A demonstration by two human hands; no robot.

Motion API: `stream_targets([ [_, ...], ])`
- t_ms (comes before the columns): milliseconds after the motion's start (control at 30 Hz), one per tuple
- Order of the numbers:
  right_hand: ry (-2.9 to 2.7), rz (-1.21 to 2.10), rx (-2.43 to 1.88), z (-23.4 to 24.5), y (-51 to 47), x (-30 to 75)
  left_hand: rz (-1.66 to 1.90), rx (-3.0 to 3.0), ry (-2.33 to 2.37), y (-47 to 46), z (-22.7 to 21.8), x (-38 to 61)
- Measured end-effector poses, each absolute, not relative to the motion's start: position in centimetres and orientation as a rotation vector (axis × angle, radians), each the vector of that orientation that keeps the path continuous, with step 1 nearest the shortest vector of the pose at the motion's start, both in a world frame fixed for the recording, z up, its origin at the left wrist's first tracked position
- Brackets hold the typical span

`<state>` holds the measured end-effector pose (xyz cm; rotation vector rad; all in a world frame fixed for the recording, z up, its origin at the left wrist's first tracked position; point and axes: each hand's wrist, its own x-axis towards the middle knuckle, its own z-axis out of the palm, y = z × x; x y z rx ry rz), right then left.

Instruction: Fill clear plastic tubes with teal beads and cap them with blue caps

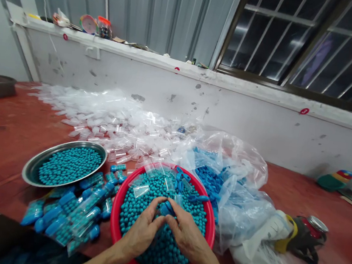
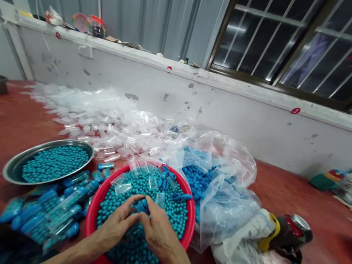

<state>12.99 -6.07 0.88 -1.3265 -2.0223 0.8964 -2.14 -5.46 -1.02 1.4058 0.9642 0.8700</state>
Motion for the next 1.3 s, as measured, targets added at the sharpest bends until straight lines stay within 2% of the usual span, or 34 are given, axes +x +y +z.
stream_targets([
  [233, -2.184, 0.753, -1.508, 0.4, -7.1, 11.7, 0.985, 1.443, 0.917, -5.2, -1.1, -2.2],
  [600, -2.070, 0.343, -1.469, -1.0, -7.6, 9.7, 0.960, 1.341, 1.015, -5.3, -0.6, -1.5],
  [733, -2.020, 0.325, -1.542, -1.9, -7.7, 9.1, 0.957, 1.432, 1.028, -5.2, -0.7, -1.6],
  [933, -2.205, 0.522, -1.438, -0.8, -7.7, 9.5, 0.962, 1.528, 1.065, -5.2, -0.1, -3.8],
  [1033, -2.170, 0.471, -1.517, 0.0, -7.0, 10.9, 0.951, 1.573, 1.285, -5.0, 0.6, -7.1],
  [1167, -2.129, 0.266, -1.783, 0.3, -5.4, 13.3, 0.852, 1.770, 1.807, -4.0, 1.0, -12.3],
  [1300, -2.140, 0.097, -2.014, 0.0, -3.9, 13.9, 0.849, 2.007, 2.170, -3.3, 0.6, -13.7],
])
